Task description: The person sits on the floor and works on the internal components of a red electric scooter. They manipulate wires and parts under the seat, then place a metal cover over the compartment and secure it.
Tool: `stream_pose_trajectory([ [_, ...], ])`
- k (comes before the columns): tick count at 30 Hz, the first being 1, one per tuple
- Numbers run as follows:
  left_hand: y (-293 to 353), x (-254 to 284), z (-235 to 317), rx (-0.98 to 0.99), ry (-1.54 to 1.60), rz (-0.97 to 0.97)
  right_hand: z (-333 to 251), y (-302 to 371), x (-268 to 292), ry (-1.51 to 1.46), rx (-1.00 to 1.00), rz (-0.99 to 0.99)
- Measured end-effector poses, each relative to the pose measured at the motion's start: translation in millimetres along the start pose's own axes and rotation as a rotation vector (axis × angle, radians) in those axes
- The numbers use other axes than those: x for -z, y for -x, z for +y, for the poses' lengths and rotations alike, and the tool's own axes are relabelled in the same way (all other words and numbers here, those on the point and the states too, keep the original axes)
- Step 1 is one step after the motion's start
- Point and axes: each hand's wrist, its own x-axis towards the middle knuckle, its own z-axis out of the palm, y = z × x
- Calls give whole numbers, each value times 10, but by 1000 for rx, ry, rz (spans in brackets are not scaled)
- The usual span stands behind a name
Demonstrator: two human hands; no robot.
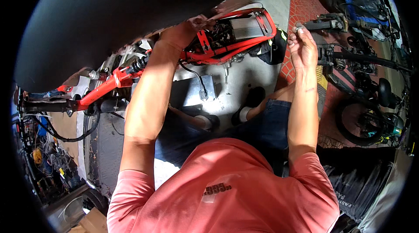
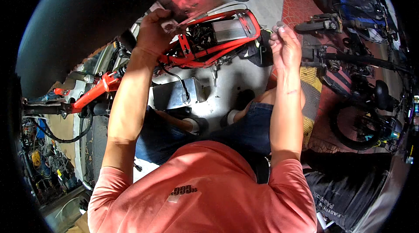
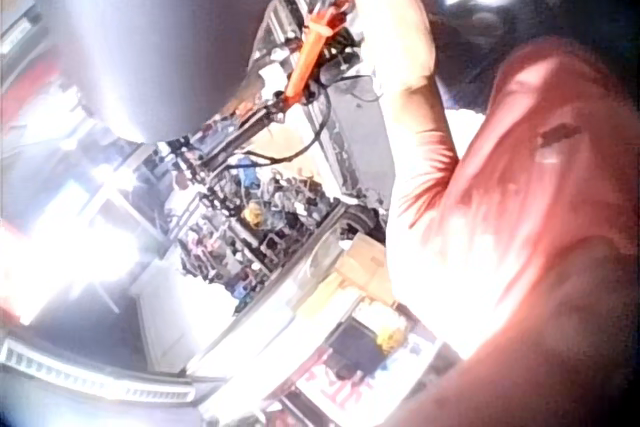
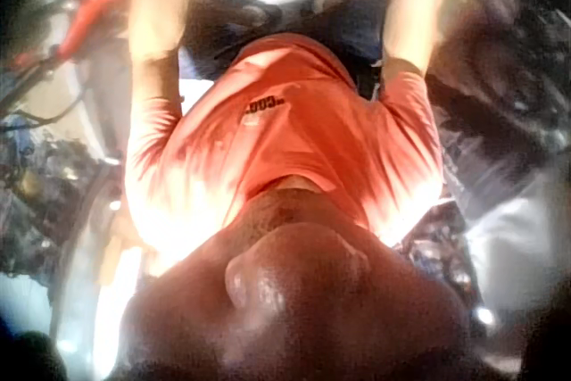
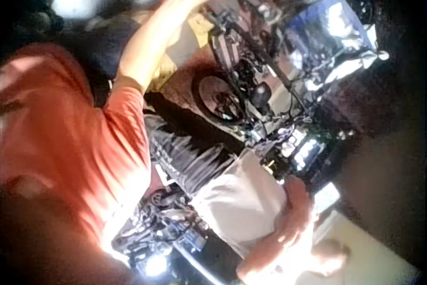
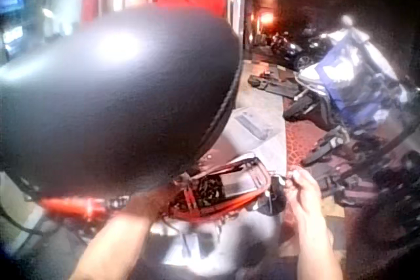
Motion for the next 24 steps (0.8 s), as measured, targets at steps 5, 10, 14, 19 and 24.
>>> stream_pose_trajectory([
  [5,-26,347,-308,130,-114,180,154,-6,-133,203,45,41],
  [10,411,618,-551,408,212,185,260,-26,-109,379,140,56],
  [14,580,586,-685,416,37,243,383,-51,-141,514,168,15],
  [19,591,494,-578,360,-81,216,483,-234,-316,634,5,-47],
  [24,558,384,-630,334,-86,269,559,-475,-378,771,-41,-94],
])
